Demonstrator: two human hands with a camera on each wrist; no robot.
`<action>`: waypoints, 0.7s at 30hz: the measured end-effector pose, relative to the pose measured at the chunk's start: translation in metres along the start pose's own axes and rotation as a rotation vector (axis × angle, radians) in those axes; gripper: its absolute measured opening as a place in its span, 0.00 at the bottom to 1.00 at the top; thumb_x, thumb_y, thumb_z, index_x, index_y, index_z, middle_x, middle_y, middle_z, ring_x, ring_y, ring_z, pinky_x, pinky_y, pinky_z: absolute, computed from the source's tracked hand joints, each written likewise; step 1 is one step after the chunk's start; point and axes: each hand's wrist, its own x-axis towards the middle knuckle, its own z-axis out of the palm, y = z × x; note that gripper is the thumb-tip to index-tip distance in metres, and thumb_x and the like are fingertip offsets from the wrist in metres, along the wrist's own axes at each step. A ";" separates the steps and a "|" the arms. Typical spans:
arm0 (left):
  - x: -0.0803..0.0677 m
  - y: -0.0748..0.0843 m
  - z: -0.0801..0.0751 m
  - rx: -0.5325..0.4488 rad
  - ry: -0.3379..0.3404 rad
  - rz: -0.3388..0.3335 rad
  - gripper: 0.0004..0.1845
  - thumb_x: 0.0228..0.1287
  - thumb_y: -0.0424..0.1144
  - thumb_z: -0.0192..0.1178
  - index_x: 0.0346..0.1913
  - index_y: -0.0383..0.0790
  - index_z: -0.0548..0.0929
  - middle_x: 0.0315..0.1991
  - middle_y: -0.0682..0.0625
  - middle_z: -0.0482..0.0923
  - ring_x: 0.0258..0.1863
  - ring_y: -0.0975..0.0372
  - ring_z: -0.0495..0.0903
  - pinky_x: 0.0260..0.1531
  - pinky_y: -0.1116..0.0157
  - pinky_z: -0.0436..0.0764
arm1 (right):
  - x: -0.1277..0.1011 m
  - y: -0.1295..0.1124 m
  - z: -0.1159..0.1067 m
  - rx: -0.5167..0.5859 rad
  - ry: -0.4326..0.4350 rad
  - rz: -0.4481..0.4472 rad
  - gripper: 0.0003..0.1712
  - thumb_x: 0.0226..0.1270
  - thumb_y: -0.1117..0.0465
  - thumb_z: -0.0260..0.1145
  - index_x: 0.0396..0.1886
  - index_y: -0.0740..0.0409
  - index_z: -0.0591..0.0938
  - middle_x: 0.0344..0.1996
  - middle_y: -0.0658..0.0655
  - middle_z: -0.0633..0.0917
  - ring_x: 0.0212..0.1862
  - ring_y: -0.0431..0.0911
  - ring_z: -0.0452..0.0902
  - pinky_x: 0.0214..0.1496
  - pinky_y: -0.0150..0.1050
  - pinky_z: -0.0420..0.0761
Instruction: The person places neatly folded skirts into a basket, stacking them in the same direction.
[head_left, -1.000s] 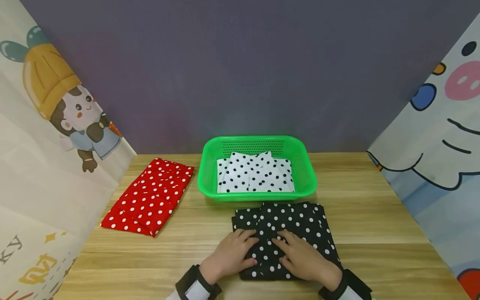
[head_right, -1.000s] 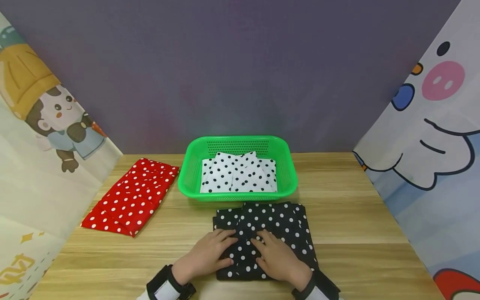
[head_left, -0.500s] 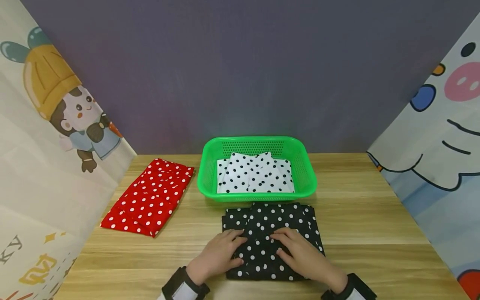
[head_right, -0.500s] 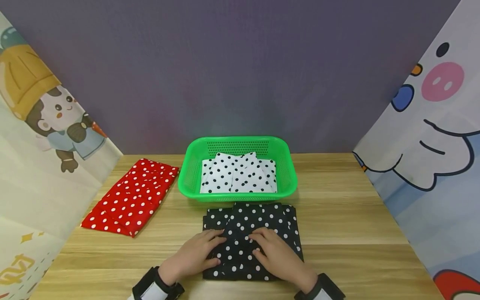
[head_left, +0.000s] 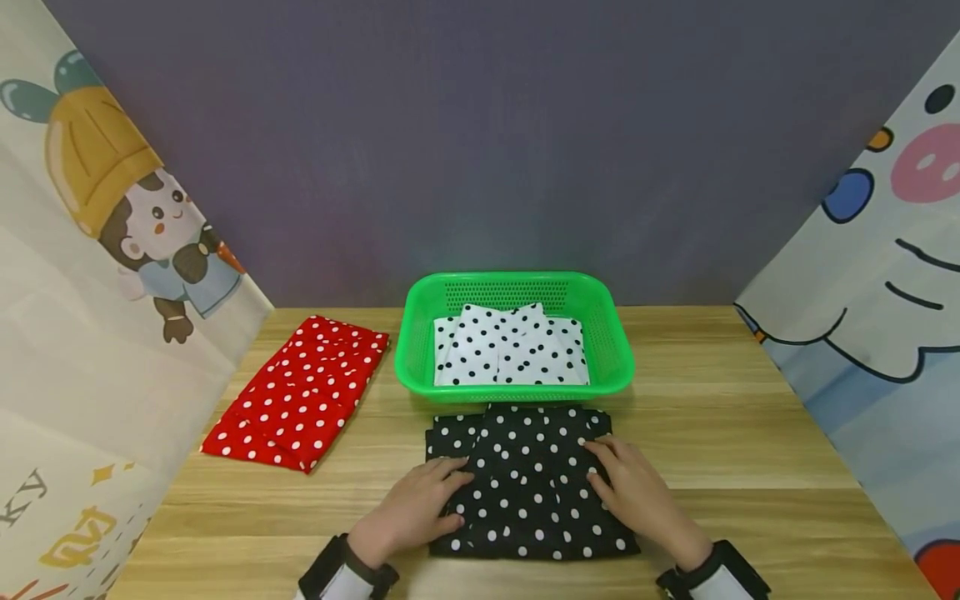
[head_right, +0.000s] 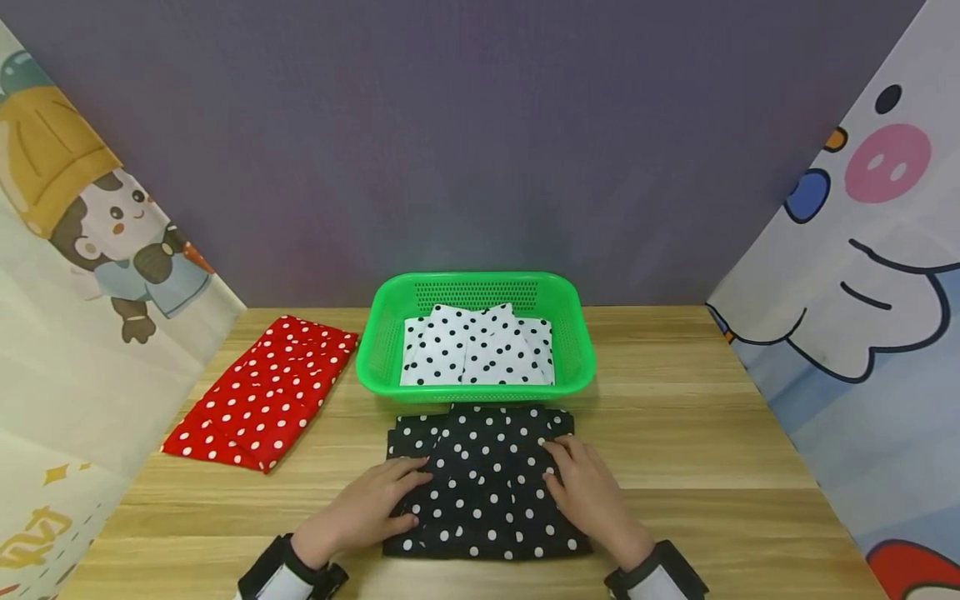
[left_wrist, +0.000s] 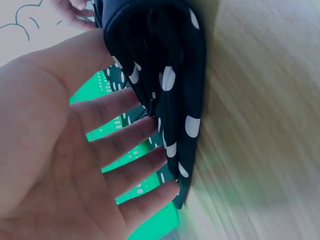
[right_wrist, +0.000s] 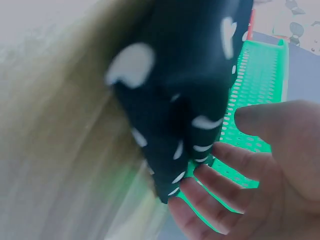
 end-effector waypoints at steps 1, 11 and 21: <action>0.000 -0.001 0.000 -0.001 -0.004 -0.005 0.27 0.56 0.50 0.61 0.59 0.45 0.74 0.64 0.46 0.66 0.63 0.53 0.64 0.60 0.53 0.65 | 0.000 0.000 0.001 0.001 -0.006 0.004 0.23 0.57 0.59 0.66 0.53 0.60 0.77 0.51 0.62 0.75 0.53 0.56 0.73 0.54 0.53 0.73; -0.006 -0.009 -0.006 0.013 -0.042 -0.037 0.26 0.56 0.50 0.61 0.58 0.45 0.75 0.63 0.46 0.66 0.63 0.52 0.65 0.59 0.51 0.66 | 0.003 -0.005 0.009 -0.022 -0.041 -0.024 0.26 0.56 0.58 0.67 0.55 0.60 0.76 0.51 0.61 0.75 0.52 0.54 0.73 0.53 0.50 0.75; -0.008 -0.011 -0.006 0.026 0.084 -0.077 0.23 0.56 0.48 0.62 0.52 0.42 0.77 0.58 0.42 0.70 0.58 0.49 0.69 0.53 0.49 0.70 | 0.005 -0.011 0.009 0.053 -0.052 0.034 0.27 0.57 0.59 0.66 0.57 0.60 0.74 0.51 0.63 0.74 0.53 0.56 0.72 0.53 0.52 0.74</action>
